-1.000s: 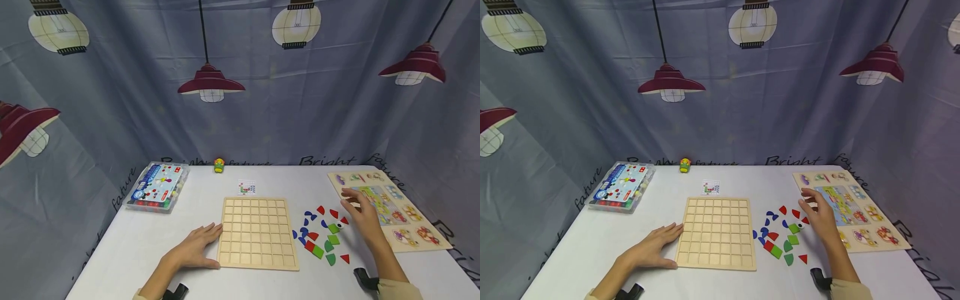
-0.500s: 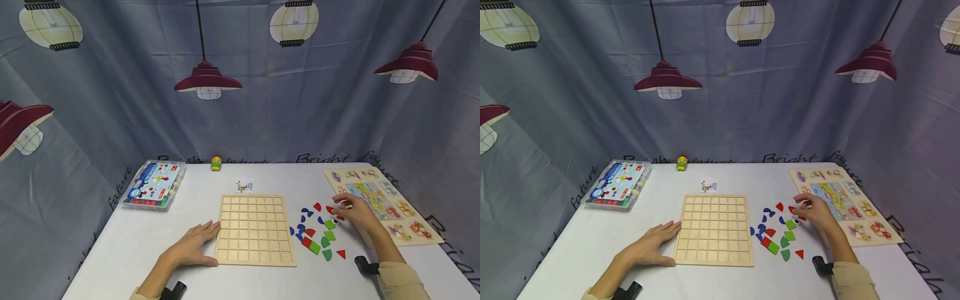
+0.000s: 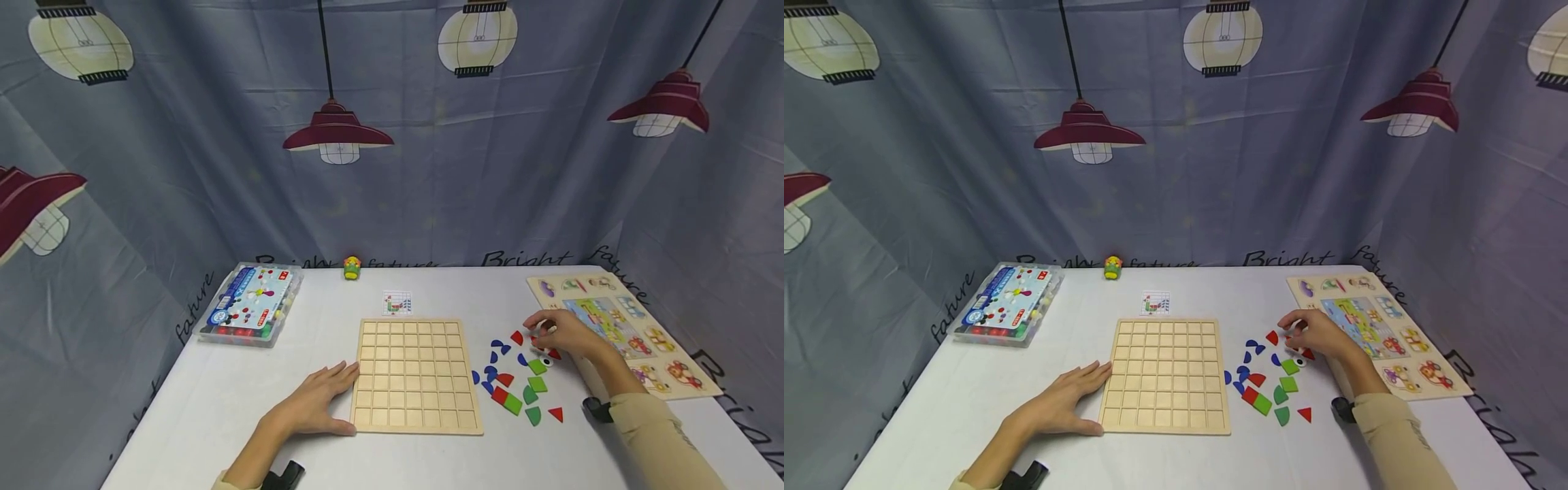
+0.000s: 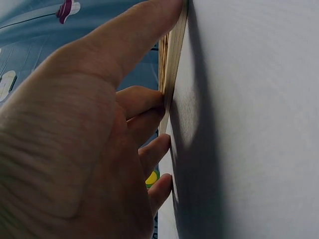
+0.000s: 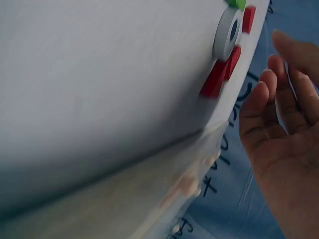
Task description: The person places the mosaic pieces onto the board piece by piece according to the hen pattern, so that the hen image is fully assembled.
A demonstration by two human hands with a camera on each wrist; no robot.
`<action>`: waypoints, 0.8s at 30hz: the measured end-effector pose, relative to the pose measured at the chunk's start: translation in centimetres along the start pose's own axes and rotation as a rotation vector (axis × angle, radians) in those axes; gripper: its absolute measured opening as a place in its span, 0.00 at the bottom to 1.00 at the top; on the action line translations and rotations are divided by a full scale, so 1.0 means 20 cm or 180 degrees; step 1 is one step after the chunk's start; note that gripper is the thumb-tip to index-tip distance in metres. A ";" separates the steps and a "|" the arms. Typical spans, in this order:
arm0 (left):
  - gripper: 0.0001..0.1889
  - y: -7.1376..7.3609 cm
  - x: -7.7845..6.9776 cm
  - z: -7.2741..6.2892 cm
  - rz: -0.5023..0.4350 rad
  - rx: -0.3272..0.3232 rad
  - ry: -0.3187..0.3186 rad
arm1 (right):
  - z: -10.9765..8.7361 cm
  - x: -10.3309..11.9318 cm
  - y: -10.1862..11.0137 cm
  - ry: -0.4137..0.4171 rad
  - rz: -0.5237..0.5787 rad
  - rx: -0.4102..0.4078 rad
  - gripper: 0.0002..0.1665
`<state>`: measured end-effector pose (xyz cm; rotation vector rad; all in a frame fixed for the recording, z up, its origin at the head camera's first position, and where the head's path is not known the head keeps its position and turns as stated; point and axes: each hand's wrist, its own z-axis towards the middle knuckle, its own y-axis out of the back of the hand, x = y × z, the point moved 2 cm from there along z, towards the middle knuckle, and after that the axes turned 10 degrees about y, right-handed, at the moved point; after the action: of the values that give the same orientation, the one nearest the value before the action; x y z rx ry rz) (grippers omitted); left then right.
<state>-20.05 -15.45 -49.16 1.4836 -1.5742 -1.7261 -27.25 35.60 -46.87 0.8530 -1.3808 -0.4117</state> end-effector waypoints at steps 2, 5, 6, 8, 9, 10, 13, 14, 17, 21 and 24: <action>0.55 0.00 0.00 0.00 0.0002 0.0006 0.0008 | 0.03 0.01 -0.02 -0.0010 -0.0021 -0.0021 0.20; 0.55 0.00 0.01 0.00 -0.0009 0.0013 0.0010 | 0.07 0.03 -0.05 -0.0029 -0.0110 -0.0023 0.22; 0.55 0.00 0.01 0.00 -0.0004 0.0014 0.0007 | 0.08 0.04 -0.06 -0.0056 -0.0127 -0.0018 0.22; 0.55 -0.01 0.01 0.00 -0.0002 0.0008 -0.0005 | 0.09 0.04 -0.07 -0.0081 -0.0158 0.0006 0.24; 0.55 0.00 0.01 0.00 -0.0009 0.0004 -0.0014 | 0.10 0.04 -0.07 -0.0084 -0.0170 0.0029 0.24; 0.55 0.00 0.00 0.00 -0.0010 -0.0001 -0.0023 | 0.10 0.04 -0.08 -0.0082 -0.0179 0.0050 0.25; 0.55 0.00 0.00 0.00 -0.0006 0.0000 -0.0035 | 0.11 0.04 -0.08 -0.0074 -0.0165 0.0121 0.25; 0.55 0.00 0.00 0.00 -0.0003 0.0004 -0.0032 | 0.11 0.04 -0.08 -0.0040 -0.0164 0.0158 0.25; 0.55 0.00 0.00 0.00 0.0006 0.0028 0.0009 | 0.11 0.04 -0.09 -0.0035 -0.0156 0.0201 0.24; 0.55 0.00 0.00 0.01 0.0004 0.0047 0.0049 | 0.11 0.03 -0.09 0.0043 -0.0189 0.0225 0.23; 0.55 0.00 0.00 0.01 0.0012 0.0050 0.0051 | 0.10 0.03 -0.07 0.0074 -0.0231 0.0190 0.23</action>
<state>-20.21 -15.41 -49.31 1.4972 -1.5852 -1.6991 -28.75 33.71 -47.69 0.9562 -1.3493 -0.4169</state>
